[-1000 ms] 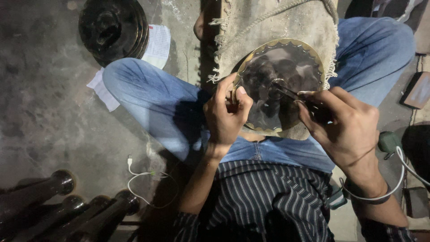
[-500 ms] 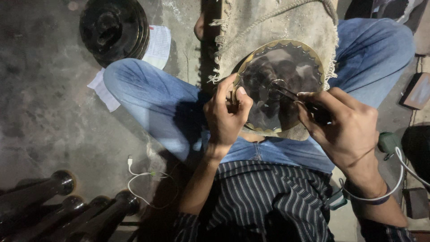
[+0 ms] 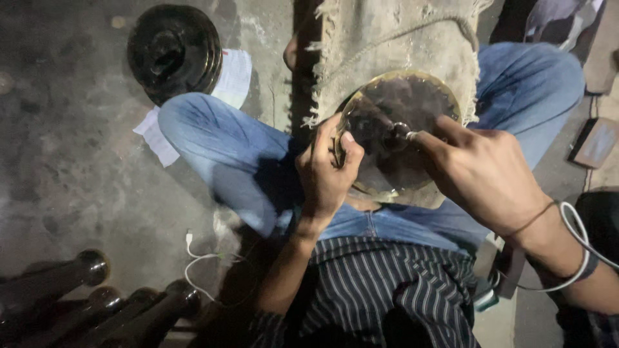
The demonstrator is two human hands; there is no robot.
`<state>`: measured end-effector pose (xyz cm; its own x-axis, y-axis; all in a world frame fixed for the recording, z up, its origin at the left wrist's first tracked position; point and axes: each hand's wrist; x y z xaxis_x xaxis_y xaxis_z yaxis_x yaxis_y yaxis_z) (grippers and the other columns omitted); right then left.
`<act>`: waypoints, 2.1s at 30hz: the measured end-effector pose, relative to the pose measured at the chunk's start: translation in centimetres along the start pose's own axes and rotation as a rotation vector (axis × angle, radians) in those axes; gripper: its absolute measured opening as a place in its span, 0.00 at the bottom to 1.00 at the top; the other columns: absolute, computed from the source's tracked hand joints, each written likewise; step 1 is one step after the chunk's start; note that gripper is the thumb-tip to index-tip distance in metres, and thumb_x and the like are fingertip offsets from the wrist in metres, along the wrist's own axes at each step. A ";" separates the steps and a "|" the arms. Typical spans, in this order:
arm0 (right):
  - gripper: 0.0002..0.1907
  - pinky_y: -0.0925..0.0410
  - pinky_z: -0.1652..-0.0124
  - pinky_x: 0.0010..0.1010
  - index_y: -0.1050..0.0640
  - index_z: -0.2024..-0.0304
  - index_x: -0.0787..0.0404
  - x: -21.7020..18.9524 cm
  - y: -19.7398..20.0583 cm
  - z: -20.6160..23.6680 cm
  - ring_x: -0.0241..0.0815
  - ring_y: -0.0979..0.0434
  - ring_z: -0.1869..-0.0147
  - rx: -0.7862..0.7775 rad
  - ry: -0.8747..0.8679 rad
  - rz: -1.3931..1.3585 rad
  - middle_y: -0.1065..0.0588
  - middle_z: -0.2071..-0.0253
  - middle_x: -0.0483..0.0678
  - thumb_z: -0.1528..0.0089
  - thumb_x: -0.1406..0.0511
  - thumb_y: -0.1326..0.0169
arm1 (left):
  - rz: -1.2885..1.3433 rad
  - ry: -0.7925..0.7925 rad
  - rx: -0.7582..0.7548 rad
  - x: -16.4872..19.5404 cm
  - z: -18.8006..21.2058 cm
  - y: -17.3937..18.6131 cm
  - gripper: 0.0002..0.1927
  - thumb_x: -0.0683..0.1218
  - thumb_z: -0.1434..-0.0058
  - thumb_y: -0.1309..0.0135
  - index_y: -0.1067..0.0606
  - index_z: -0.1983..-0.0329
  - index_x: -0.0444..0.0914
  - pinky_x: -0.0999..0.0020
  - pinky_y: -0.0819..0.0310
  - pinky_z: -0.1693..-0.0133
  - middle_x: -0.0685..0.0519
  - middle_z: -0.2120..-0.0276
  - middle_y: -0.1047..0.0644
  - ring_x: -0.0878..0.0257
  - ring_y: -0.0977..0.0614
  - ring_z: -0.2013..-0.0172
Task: The person sits cross-legged on the workshop floor with a brass plate on a cloth pad over their lap and rubs its surface with a small hand tool, working over the center and rim. They occasionally lift and reposition the plate and set finished plates aside with other brass items on the floor.
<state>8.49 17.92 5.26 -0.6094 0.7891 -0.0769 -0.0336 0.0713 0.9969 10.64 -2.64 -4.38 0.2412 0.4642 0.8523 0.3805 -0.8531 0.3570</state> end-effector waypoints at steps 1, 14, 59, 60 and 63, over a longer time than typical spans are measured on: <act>0.22 0.27 0.74 0.36 0.19 0.48 0.63 0.5 -1.3 0.9 0.46 0.20 0.72 -0.020 0.020 0.027 0.23 0.58 0.53 0.47 0.67 0.40 | -0.007 -0.027 0.007 -0.7 1.4 -0.7 0.15 0.40 0.33 0.45 0.26 0.44 0.33 0.66 0.20 0.63 0.45 0.64 0.18 0.57 0.15 0.67; 0.29 0.27 0.77 0.30 0.20 0.40 0.52 1.7 -3.6 1.3 0.37 0.20 0.74 -0.215 0.083 0.237 0.20 0.55 0.46 0.46 0.63 0.38 | -0.055 -0.048 0.007 -2.9 6.0 -3.0 0.14 0.41 0.33 0.46 0.25 0.44 0.34 0.66 0.20 0.64 0.46 0.64 0.18 0.54 0.14 0.68; 0.08 0.28 0.76 0.30 0.20 0.74 0.56 2.9 -3.2 -1.3 0.37 0.21 0.80 -0.447 0.084 0.391 0.23 0.81 0.46 0.39 0.63 0.40 | -0.104 -0.062 0.017 -2.2 5.9 -3.1 0.15 0.41 0.34 0.45 0.25 0.45 0.33 0.63 0.20 0.64 0.45 0.65 0.18 0.53 0.14 0.67; 0.08 0.28 0.76 0.30 0.20 0.74 0.56 2.9 -3.2 -1.3 0.37 0.21 0.79 -0.471 0.084 0.388 0.23 0.81 0.46 0.40 0.62 0.40 | -0.102 -0.052 0.022 -2.2 5.9 -3.2 0.15 0.41 0.34 0.45 0.25 0.45 0.33 0.63 0.20 0.64 0.44 0.65 0.18 0.52 0.14 0.67; 0.06 0.28 0.76 0.30 0.19 0.73 0.56 2.9 -3.2 -1.5 0.36 0.22 0.79 -0.480 0.115 0.371 0.23 0.81 0.46 0.42 0.62 0.40 | -0.106 -0.018 0.038 -2.0 5.7 -3.4 0.15 0.41 0.35 0.44 0.24 0.45 0.34 0.62 0.20 0.65 0.44 0.66 0.18 0.52 0.14 0.68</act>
<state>5.65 19.07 1.91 -0.7294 0.6360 0.2520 -0.1395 -0.4989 0.8553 13.99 0.65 -9.52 0.2141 0.5558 0.8033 0.4380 -0.7896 0.4296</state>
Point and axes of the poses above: each hand's wrist, its own z-axis away from the middle knuckle, its own y-axis out of the back of the hand, x = y × z
